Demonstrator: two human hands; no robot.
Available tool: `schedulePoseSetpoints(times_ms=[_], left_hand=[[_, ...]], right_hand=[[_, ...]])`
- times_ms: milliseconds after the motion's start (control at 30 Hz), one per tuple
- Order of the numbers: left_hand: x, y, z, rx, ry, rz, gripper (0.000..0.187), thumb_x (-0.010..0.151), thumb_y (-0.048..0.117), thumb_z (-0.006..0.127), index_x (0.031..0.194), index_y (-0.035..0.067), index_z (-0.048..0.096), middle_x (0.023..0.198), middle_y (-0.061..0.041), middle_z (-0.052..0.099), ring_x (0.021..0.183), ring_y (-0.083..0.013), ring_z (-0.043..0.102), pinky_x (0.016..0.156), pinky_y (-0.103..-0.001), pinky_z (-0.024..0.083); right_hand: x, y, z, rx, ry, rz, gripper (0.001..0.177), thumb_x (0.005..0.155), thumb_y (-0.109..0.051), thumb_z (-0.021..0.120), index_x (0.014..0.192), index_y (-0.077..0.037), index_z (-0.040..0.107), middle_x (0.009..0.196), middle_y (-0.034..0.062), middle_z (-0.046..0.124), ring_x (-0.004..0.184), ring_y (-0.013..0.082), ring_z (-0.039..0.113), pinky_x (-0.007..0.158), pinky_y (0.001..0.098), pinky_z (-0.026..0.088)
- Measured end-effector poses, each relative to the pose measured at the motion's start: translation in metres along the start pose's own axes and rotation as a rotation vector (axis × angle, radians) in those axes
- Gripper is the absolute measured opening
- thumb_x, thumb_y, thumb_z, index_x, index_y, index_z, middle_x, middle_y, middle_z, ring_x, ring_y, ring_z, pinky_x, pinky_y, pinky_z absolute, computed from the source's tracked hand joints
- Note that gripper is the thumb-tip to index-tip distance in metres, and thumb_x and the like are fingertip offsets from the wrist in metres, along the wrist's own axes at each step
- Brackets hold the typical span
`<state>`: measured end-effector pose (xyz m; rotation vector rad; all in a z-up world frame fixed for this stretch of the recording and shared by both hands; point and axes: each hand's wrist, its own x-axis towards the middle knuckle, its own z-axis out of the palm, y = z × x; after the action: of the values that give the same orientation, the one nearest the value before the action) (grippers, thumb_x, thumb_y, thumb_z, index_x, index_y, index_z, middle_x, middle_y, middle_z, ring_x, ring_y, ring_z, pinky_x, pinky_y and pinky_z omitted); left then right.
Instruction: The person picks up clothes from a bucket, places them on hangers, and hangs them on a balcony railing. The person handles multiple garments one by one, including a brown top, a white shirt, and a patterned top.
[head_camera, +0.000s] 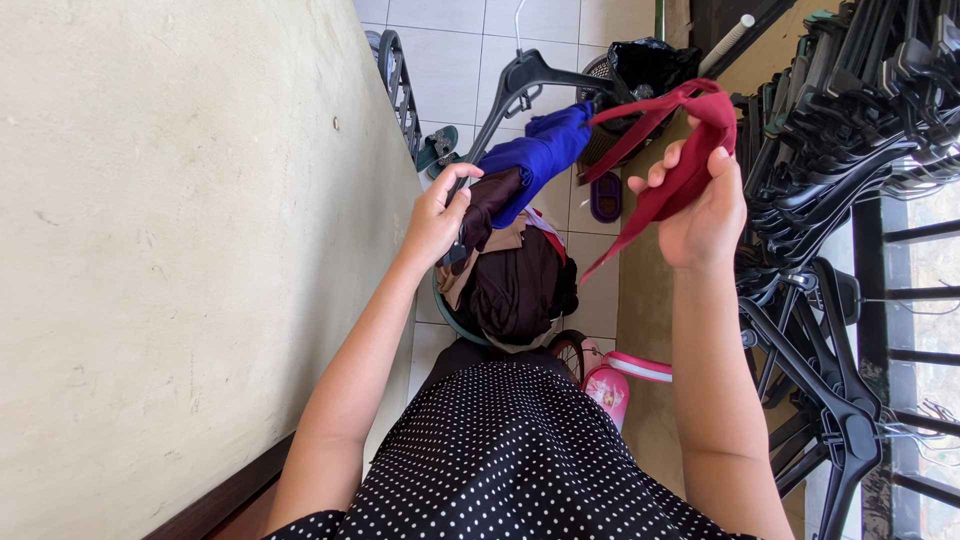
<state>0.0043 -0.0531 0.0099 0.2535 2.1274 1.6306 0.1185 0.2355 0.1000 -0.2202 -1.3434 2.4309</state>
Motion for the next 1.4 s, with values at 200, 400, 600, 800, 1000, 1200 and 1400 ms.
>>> schedulePoseSetpoints(times_ms=[200,400,600,800,1000,1200,1400], left_hand=[[-0.008,0.005,-0.003,-0.129,-0.08,0.227,0.05,0.101,0.006,0.054,0.147,0.015,0.039,0.081,0.0,0.057,0.077,-0.0049,0.057,0.075,-0.022,0.049],[-0.008,-0.003,-0.005,-0.268,-0.182,0.233,0.046,0.105,0.014,0.055,0.148,0.0,0.047,0.093,0.002,0.061,0.085,-0.0045,0.058,0.08,-0.024,0.053],[-0.009,0.002,-0.021,-0.209,-0.221,0.337,0.027,0.112,0.015,0.059,0.129,-0.006,0.063,0.095,-0.002,0.066,0.087,-0.0078,0.059,0.081,-0.028,0.053],[-0.02,0.027,-0.031,-0.116,-0.261,0.516,0.046,0.096,0.003,0.061,0.142,0.0,0.055,0.117,0.004,0.067,0.105,-0.0036,0.061,0.092,-0.025,0.05],[-0.034,0.039,-0.026,-0.088,-0.24,0.392,0.039,0.103,0.014,0.062,0.141,0.004,0.06,0.09,0.005,0.062,0.082,-0.0044,0.056,0.078,-0.024,0.05],[-0.029,0.029,-0.022,-0.03,-0.181,0.366,0.039,0.102,0.014,0.062,0.14,0.003,0.061,0.09,0.004,0.062,0.082,-0.0047,0.055,0.077,-0.025,0.049],[-0.015,0.022,-0.019,-0.19,-0.142,0.328,0.04,0.106,0.014,0.06,0.143,0.001,0.058,0.106,0.0,0.067,0.094,-0.0047,0.059,0.09,-0.025,0.053]], right_hand=[[0.005,0.025,0.029,-0.093,-0.132,-0.209,0.026,0.117,-0.015,0.04,0.142,-0.014,0.036,0.114,0.0104,0.064,0.102,0.0227,0.065,0.099,0.0489,0.059],[0.019,0.059,0.039,-0.683,-0.379,-0.371,0.014,0.115,-0.009,0.053,0.123,-0.007,0.042,0.119,0.0147,0.072,0.111,0.0211,0.068,0.1,0.0377,0.054],[0.042,0.048,0.043,-1.393,-0.658,-0.534,0.023,0.089,-0.011,0.074,0.105,-0.001,0.061,0.106,0.0194,0.068,0.102,0.0397,0.065,0.088,0.045,0.054],[0.094,0.052,0.043,-1.599,-0.722,0.088,0.034,0.093,-0.034,0.073,0.118,-0.011,0.07,0.108,0.0142,0.071,0.101,0.0339,0.068,0.088,0.0409,0.053],[0.123,0.104,0.037,-1.782,-0.866,0.557,0.043,0.081,-0.044,0.076,0.115,-0.017,0.076,0.109,0.0079,0.075,0.1,0.026,0.069,0.086,0.0396,0.052],[0.103,0.104,0.029,-1.89,-0.629,0.168,0.03,0.085,-0.038,0.073,0.104,-0.016,0.078,0.1,0.0077,0.074,0.095,0.0295,0.069,0.079,0.0432,0.052],[0.06,0.066,0.027,-1.531,-0.279,-0.459,0.01,0.095,-0.018,0.076,0.092,-0.008,0.076,0.085,0.0088,0.069,0.086,0.0308,0.064,0.076,0.0424,0.051]])
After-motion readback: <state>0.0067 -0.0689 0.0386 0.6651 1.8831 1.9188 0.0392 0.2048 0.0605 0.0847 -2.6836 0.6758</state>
